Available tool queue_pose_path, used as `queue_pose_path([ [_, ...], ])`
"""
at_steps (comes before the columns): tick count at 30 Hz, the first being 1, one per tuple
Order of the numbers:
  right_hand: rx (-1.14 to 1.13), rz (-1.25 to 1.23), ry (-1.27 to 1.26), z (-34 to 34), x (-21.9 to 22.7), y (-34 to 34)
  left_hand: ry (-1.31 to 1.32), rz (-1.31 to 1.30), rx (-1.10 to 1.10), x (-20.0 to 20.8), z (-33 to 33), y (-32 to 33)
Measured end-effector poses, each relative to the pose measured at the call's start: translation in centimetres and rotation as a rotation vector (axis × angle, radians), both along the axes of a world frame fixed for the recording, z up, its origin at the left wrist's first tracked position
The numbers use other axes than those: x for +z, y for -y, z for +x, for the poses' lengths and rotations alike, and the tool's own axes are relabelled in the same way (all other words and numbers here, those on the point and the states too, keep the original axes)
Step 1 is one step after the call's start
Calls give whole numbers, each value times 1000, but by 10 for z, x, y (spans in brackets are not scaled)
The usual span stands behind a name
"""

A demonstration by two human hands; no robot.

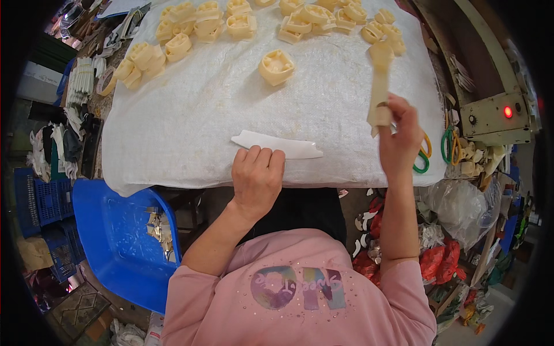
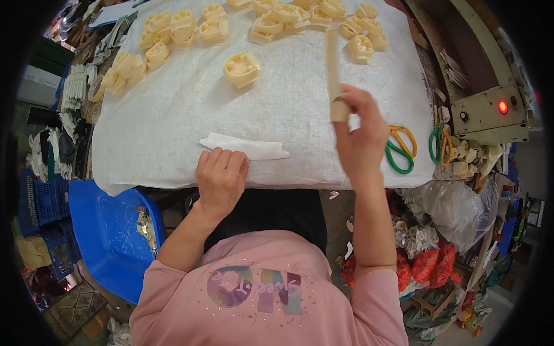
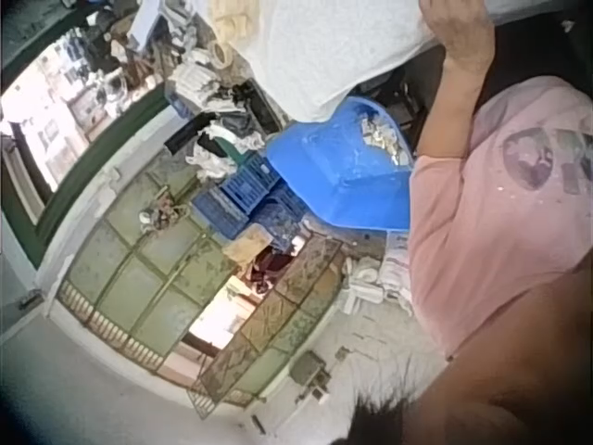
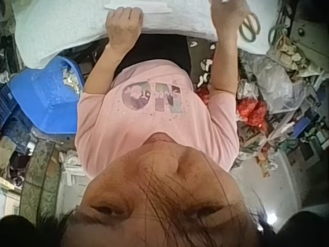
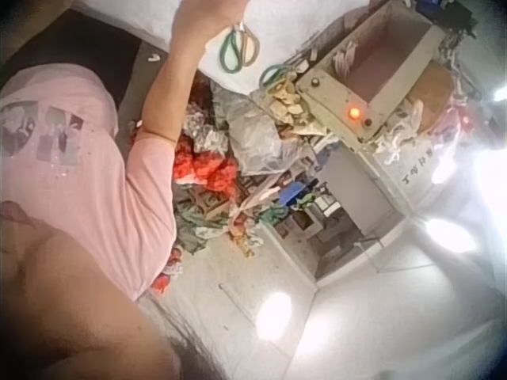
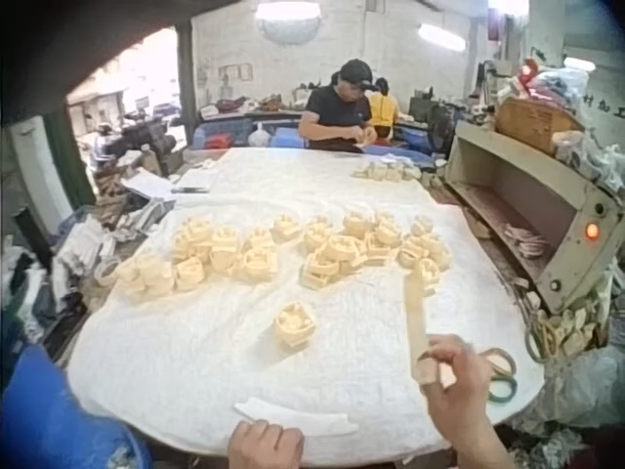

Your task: Assembling and trimming plastic shoe components using scissors and manual manipulation.

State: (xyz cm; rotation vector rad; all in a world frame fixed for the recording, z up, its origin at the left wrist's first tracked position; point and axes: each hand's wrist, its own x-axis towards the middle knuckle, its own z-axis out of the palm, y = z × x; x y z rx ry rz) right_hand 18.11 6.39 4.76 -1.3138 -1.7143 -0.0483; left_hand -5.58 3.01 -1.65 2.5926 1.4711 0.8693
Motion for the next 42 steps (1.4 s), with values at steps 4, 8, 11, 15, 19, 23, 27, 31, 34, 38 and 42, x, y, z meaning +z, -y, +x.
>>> queue_pose_path([
  [4,226,62,186,-35,-2,2,598,-388,-39,24,1,2],
  [8,546,-105,365,-73,-1,5,1217,-991,-148,30,-10,-11],
  [11,630,-209,171,-72,-7,-22,1566,-920,60,28,-16,-22],
  [15,477,-367,-103,-63,-16,-78,1732,-737,-13,23,-21,-48],
  [19,552,-508,-120,-71,-34,-111,1814,-770,55,15,-12,-76],
  [23,546,-509,-102,-71,-50,-116,1866,-801,103,19,1,-89],
  [27,301,-328,-73,-77,-43,-93,1853,-804,77,16,3,-88],
  [31,77,-267,160,-66,-47,-70,1772,-769,16,18,8,-86],
  [34,54,-361,192,-62,-42,-62,1754,-803,-69,19,18,-83],
  [38,68,-330,400,-59,-33,-63,1705,-863,-98,27,27,-78],
  [42,263,-176,458,-48,-38,-68,1608,-917,-103,29,26,-74],
])
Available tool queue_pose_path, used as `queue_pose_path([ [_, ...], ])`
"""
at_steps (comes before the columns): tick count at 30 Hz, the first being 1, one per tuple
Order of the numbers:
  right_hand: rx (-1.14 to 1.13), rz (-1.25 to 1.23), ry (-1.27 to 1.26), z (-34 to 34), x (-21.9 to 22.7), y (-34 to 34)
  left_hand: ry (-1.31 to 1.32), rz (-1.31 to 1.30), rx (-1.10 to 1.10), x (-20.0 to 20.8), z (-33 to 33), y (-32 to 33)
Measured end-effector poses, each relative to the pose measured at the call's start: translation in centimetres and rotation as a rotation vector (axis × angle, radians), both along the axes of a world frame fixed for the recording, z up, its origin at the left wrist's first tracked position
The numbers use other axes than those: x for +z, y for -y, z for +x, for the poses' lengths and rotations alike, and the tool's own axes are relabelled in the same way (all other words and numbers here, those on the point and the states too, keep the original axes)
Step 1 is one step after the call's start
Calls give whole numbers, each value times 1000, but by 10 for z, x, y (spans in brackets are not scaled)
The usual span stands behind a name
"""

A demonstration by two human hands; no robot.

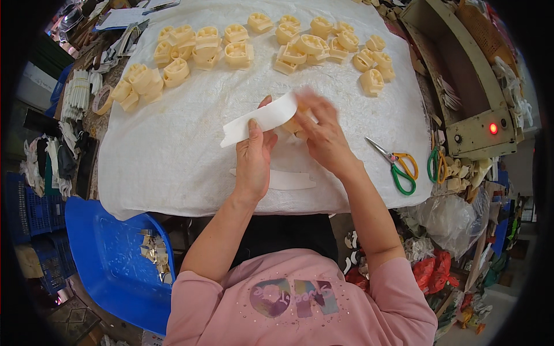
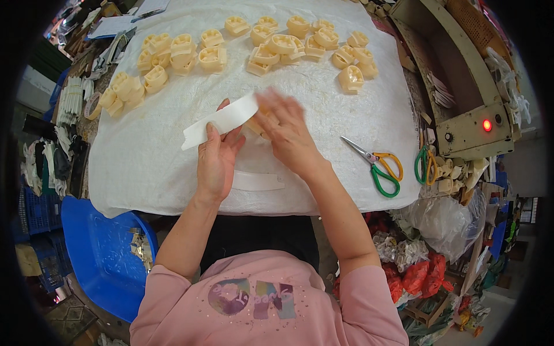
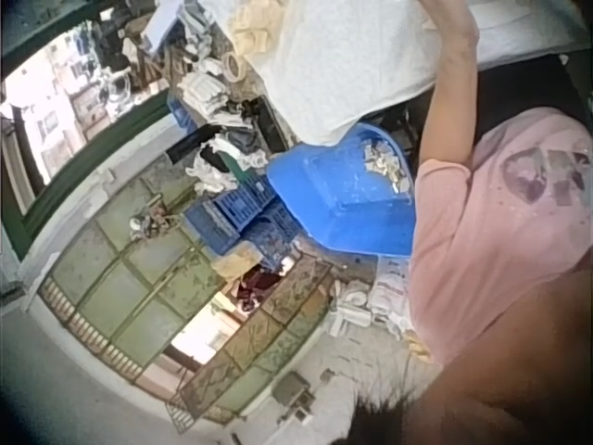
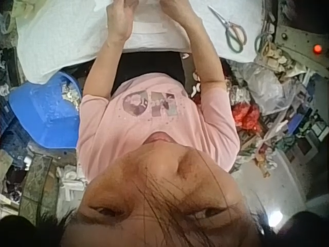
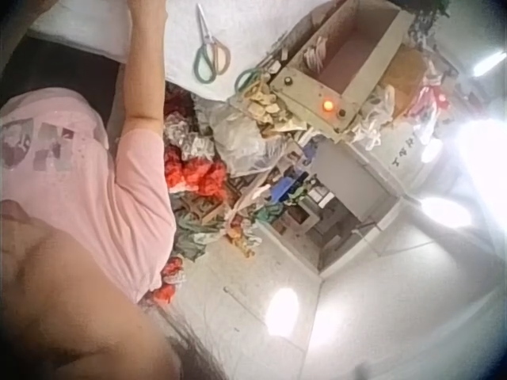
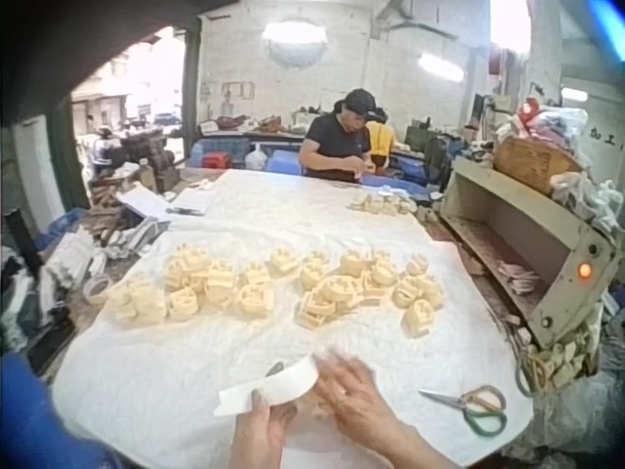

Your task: Assembling and trimming plastic shoe components using scissors and manual manipulation.

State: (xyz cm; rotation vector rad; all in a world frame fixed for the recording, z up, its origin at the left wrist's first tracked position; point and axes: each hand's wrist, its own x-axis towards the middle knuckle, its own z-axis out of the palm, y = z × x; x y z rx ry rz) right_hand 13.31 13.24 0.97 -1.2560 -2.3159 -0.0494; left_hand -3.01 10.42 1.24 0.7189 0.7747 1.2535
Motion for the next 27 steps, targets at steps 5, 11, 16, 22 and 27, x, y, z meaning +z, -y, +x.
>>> queue_pose_path([
  [5,1,-175,-407,3,-8,-1,-223,168,-44,-6,3,2],
  [11,-230,-419,-1648,14,-14,-8,-191,89,-47,-1,-3,-1],
  [16,-397,-317,-795,39,21,41,-256,87,91,7,-19,7],
  [22,-381,-117,-69,52,7,85,18,-12,-22,17,-19,41],
  [27,-361,-44,-286,51,-15,96,28,-79,-55,14,-18,65],
])
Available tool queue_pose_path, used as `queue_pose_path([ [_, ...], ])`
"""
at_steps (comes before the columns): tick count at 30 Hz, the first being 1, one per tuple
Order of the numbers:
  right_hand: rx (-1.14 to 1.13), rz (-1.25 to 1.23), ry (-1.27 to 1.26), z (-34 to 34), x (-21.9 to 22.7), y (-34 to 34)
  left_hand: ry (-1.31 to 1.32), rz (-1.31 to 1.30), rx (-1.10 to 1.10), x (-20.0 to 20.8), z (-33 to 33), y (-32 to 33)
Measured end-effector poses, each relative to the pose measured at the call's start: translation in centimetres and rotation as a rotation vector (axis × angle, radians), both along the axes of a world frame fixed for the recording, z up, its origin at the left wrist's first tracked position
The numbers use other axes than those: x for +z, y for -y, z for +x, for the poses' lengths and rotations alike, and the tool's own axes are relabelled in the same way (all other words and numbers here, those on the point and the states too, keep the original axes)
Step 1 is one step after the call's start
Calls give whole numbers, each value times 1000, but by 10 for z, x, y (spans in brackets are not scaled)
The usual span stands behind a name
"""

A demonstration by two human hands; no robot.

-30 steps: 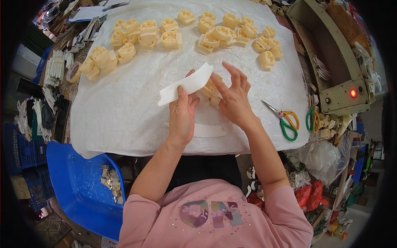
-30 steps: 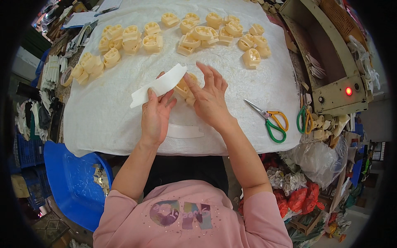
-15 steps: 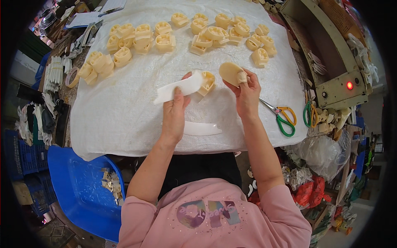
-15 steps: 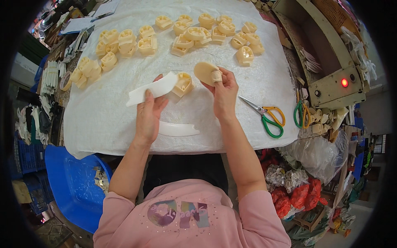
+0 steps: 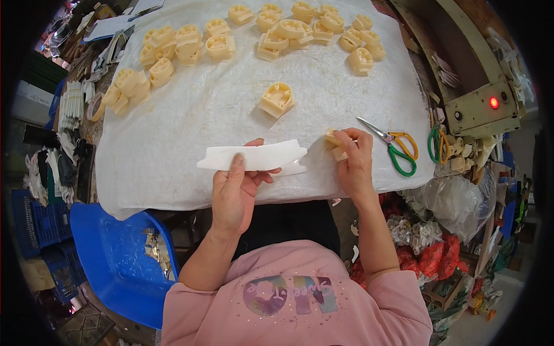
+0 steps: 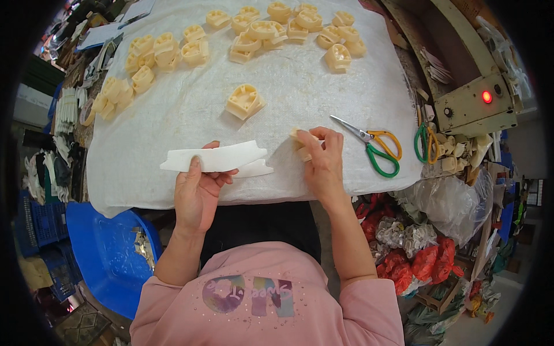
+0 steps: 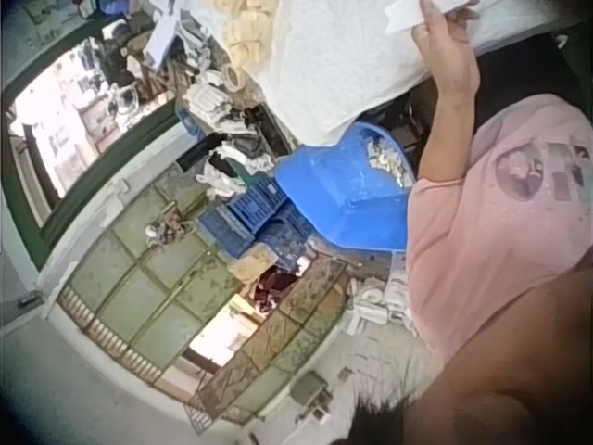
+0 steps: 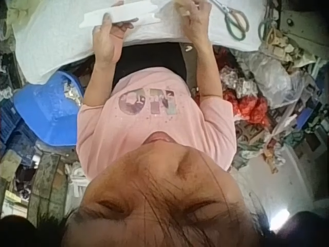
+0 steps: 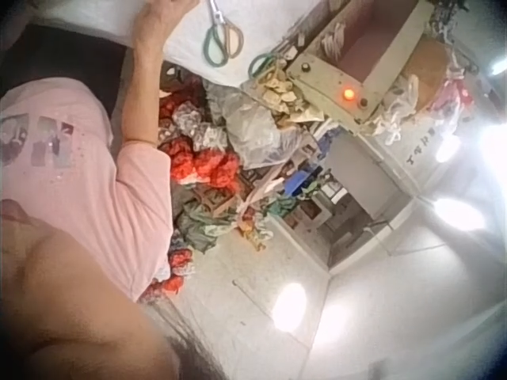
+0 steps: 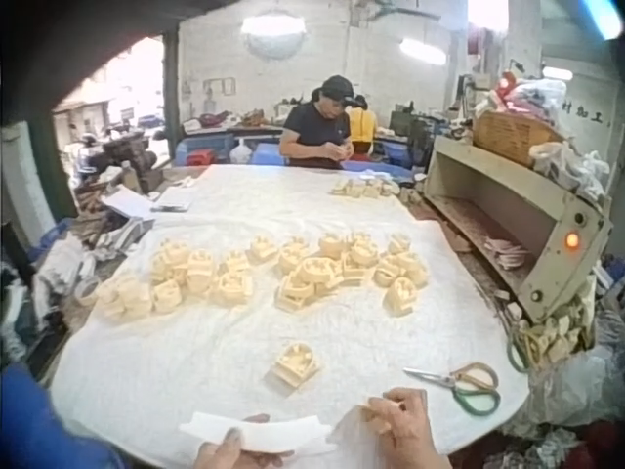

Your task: Assembling and trimming plastic shoe components using scissors and manual manipulation.

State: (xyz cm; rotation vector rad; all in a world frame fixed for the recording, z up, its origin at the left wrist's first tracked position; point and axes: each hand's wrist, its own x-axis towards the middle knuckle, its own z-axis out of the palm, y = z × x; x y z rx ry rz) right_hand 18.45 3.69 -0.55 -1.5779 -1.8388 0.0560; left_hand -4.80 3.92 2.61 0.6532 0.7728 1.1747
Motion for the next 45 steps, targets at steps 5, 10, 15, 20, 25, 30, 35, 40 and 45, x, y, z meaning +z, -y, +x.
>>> queue_pose_path([
  [5,69,-50,-495,-14,30,25,15,0,59,-11,2,17],
  [10,522,69,-896,-54,42,40,15,59,52,-8,14,26],
  [15,521,296,-599,-72,27,31,77,75,-64,7,13,34],
  [20,502,363,-554,-76,21,31,51,94,-73,12,12,36],
  [25,496,370,-559,-76,20,31,19,115,-85,17,13,37],
  [30,486,368,-535,-75,20,31,1,130,-63,15,15,39],
  [35,458,351,-432,-73,18,30,-53,111,-22,15,15,43],
  [40,433,356,-280,-70,13,30,-342,142,-100,6,8,46],
  [45,360,298,-178,-64,16,32,-380,342,-141,0,7,36],
])
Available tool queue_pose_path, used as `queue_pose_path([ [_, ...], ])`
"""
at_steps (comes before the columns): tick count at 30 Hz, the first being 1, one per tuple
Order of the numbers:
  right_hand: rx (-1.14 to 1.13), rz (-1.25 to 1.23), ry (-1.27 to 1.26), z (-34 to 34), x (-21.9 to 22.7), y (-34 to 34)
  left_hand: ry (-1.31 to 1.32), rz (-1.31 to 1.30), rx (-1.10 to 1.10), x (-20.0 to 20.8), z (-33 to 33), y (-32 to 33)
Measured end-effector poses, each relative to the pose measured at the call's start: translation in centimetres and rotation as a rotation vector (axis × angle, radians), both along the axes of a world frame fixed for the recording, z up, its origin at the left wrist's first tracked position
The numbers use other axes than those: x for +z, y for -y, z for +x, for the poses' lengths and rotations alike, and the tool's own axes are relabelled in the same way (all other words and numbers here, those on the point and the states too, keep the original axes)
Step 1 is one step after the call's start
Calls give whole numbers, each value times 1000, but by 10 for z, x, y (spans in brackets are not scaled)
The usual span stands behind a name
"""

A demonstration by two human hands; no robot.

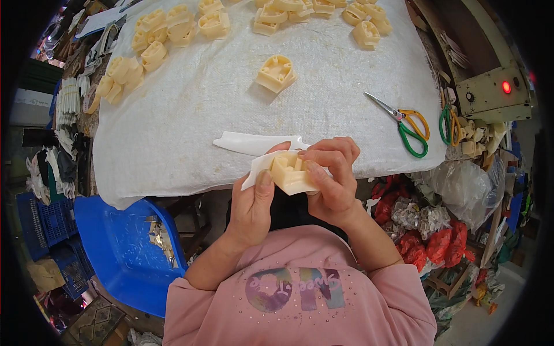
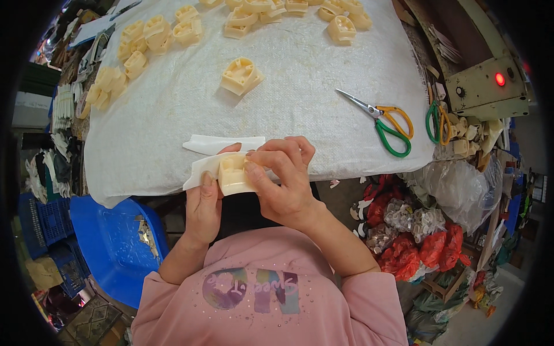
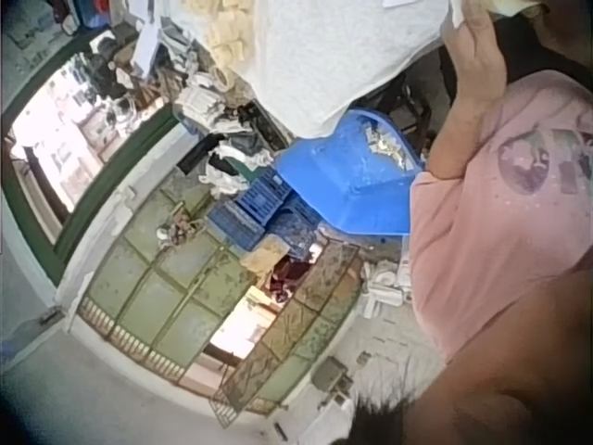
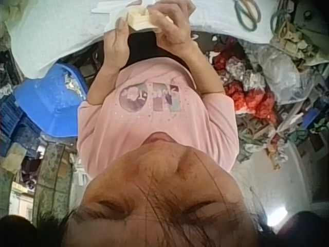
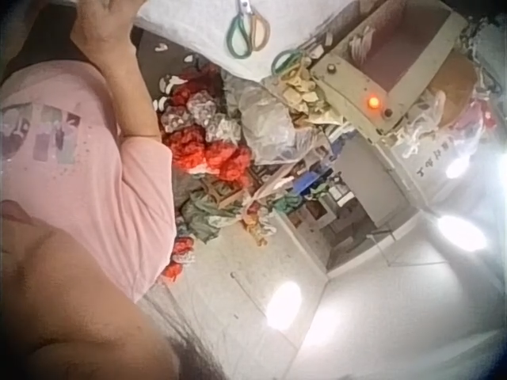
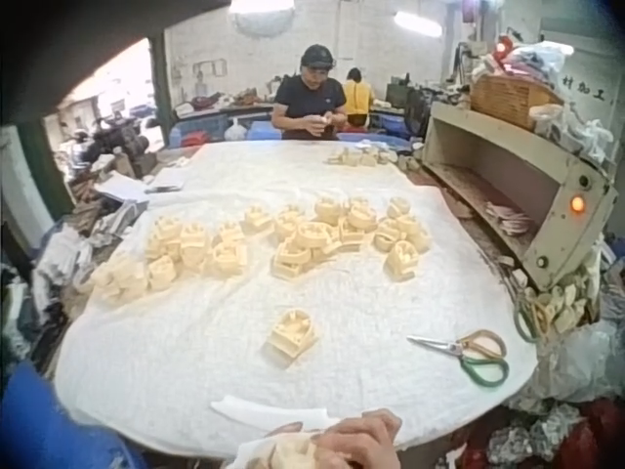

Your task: Assembling and trimming plastic shoe components using scissors and manual manipulation.

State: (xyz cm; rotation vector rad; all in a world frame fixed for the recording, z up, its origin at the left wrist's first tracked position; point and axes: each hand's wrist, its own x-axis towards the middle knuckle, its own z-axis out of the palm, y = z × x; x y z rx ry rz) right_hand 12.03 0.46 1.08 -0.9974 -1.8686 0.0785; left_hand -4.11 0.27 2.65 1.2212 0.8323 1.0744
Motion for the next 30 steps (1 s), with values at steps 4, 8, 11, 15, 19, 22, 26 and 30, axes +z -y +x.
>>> queue_pose_path([
  [4,11,-31,-8,6,9,3,-56,-68,229,8,-5,-1],
  [8,-20,-78,304,4,27,12,-186,-40,243,6,-13,3],
  [11,-9,-186,423,2,34,14,-160,-85,277,1,-10,6],
  [15,55,-339,439,6,36,15,-244,-89,231,-2,-8,8],
  [19,55,-392,445,11,35,15,-249,-141,171,-2,-5,9],
  [22,82,-452,472,14,34,13,-301,-152,119,-7,-6,9],
  [26,108,-475,506,14,29,15,-292,-186,92,-5,-2,7],
  [30,86,-478,461,14,24,18,-336,-216,36,-4,-2,6],
])
